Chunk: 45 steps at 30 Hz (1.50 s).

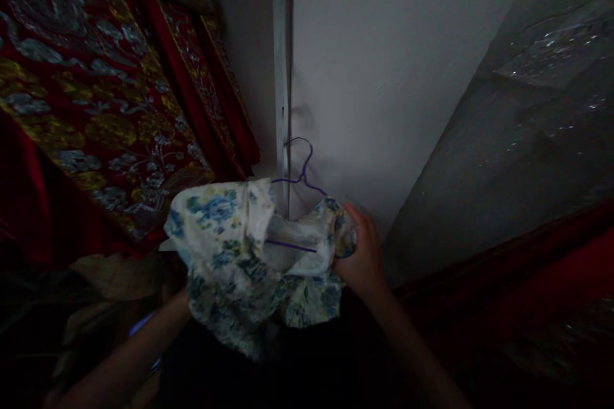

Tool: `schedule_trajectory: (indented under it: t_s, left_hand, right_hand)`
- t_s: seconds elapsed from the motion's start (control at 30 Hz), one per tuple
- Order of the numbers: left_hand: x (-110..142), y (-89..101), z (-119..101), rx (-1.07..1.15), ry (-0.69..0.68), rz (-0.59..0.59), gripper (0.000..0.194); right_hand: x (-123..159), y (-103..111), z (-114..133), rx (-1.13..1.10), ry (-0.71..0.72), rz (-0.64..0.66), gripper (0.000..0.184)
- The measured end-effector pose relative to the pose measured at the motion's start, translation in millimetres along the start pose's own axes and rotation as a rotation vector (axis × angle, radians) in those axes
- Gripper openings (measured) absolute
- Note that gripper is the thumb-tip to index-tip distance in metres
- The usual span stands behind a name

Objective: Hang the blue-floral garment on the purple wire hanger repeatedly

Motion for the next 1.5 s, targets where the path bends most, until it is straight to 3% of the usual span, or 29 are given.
schedule_trajectory:
  t_s: [0.1, 0.17, 0.3, 0.4, 0.5, 0.6, 0.67, 0.73, 0.77, 0.87, 0.93, 1.1, 1.27, 1.4, 1.5]
  left_hand:
    - [34, -5.4, 39, 0.251, 0.123, 0.088, 0.083]
    - [43, -8.4, 48, 0.381, 0.167, 0.083, 0.079]
    - [29, -8.4, 29, 0.332, 0.102, -0.056, 0.062]
    - [22, -16.9, 10, 0.353, 0.018, -0.094, 0.056]
    - [35, -22.6, 10, 0.403, -0.002, -0.167, 0.07]
    - [64, -35.0, 30, 0.497, 0.128, -0.239, 0.083]
    - [84, -49.7, 46, 0.583, 0.26, -0.263, 0.085]
    - [100, -64.7, 58, 0.633, 0.355, -0.266, 0.085]
    - [105, -71.3, 60, 0.636, 0.376, -0.254, 0.085]
    - [110, -85.2, 57, 0.619, 0.355, -0.195, 0.086]
    - [111, -89.7, 52, 0.628, 0.344, -0.182, 0.087]
    - [112, -90.1, 47, 0.646, 0.367, -0.209, 0.085]
    - [116, -97.3, 51, 0.632, 0.361, -0.217, 0.083]
    - [117, -99.4, 57, 0.508, 0.312, -0.232, 0.097]
    - [116, -71.7, 44, 0.228, 0.101, -0.417, 0.107]
  right_hand:
    - [-24, 25, -12, 0.084, -0.032, -0.09, 0.084]
    - [-50, 33, -1, 0.145, 0.0, -0.122, 0.079]
    - [-99, 29, 41, 0.162, 0.085, -0.151, 0.066]
    - [-110, 25, 70, 0.093, 0.171, -0.113, 0.061]
    - [-87, 22, 88, -0.054, 0.262, 0.033, 0.058]
    - [-39, 18, 81, -0.296, 0.165, 0.19, 0.053]
    - [0, 11, 62, -0.481, -0.043, 0.168, 0.044]
    - [43, 4, 32, -0.624, -0.331, -0.015, 0.029]
    - [63, -7, 21, -0.62, -0.472, -0.021, 0.023]
    - [102, -47, 8, -0.593, -0.733, 0.168, 0.029]
    - [102, -57, 13, -0.612, -0.753, 0.24, 0.033]
    - [78, -60, 42, -0.751, -0.641, 0.446, 0.044]
    - [89, -65, 43, -0.707, -0.648, 0.546, 0.043]
    - [92, -59, 30, -0.722, -0.68, 0.505, 0.04]
    - [91, -52, 25, -0.732, -0.73, 0.443, 0.037]
Point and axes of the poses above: each hand's wrist, its own x-axis away from the middle knuckle, its own y-axis out of the back of the hand, z = x × y, the point moved 8 cm from there along -x, towards the middle knuckle, and after that the axes turned 9 degrees about -y, right-handed, at the moved point
